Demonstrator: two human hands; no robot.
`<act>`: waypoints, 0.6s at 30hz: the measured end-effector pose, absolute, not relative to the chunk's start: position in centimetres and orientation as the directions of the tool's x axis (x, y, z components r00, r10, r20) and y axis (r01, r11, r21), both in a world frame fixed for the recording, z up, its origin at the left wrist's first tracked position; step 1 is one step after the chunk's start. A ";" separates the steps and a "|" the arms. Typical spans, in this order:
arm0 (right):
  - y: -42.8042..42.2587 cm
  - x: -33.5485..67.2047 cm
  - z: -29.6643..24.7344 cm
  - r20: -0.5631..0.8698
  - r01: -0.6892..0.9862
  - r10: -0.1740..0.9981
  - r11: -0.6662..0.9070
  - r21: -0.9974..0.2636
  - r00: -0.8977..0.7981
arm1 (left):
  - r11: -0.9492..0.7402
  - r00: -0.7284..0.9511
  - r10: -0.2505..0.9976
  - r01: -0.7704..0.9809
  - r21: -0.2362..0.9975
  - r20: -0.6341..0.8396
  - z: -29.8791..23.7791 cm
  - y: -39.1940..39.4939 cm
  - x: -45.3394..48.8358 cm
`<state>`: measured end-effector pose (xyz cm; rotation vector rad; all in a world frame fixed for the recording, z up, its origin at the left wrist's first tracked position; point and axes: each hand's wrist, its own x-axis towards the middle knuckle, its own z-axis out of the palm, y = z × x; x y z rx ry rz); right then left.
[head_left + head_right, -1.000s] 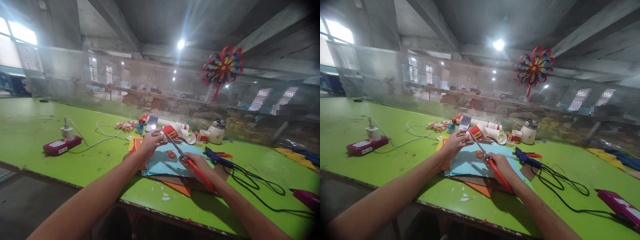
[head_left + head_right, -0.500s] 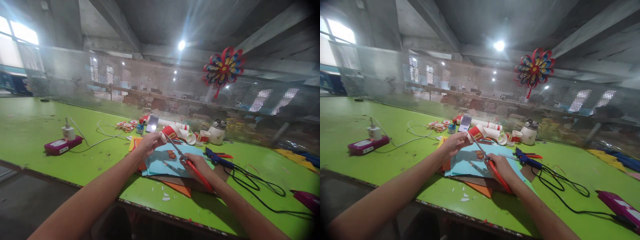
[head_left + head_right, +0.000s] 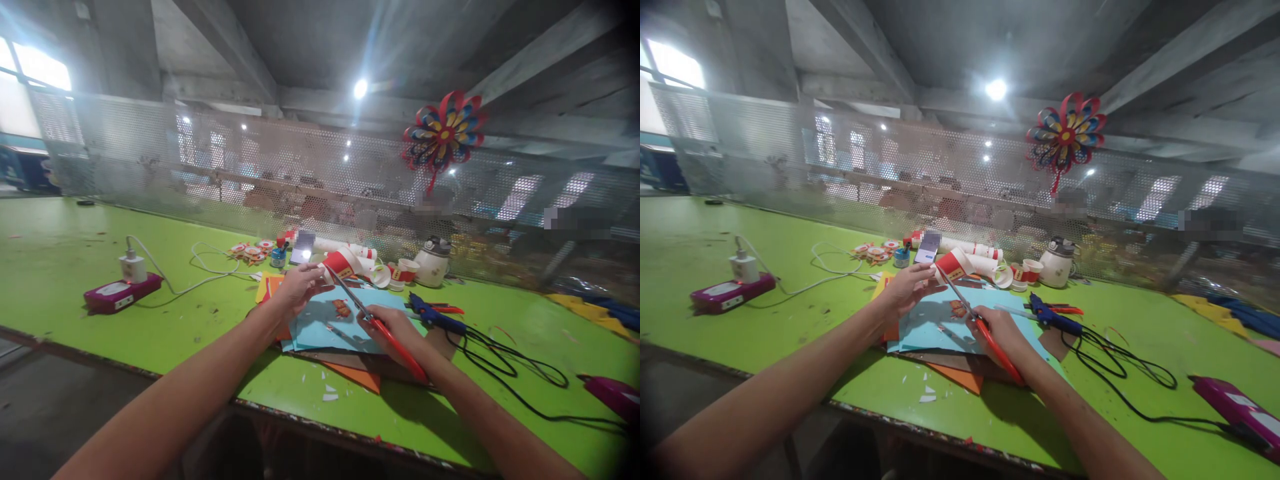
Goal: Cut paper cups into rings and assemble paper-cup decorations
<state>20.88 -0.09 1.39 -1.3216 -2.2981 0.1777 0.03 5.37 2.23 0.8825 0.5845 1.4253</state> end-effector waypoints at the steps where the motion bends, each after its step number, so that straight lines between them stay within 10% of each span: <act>1: -0.2 20.8 1.4 0.341 0.779 0.841 0.526 -0.340 -0.420 | -0.074 0.094 0.983 -0.590 0.804 0.160 2.3 5.3 0.0; 18: 0.9 21.2 0.0 0.370 0.758 0.839 0.530 -0.381 -0.400 | -0.159 0.059 0.971 -0.570 0.806 0.233 2.3 5.0 0.1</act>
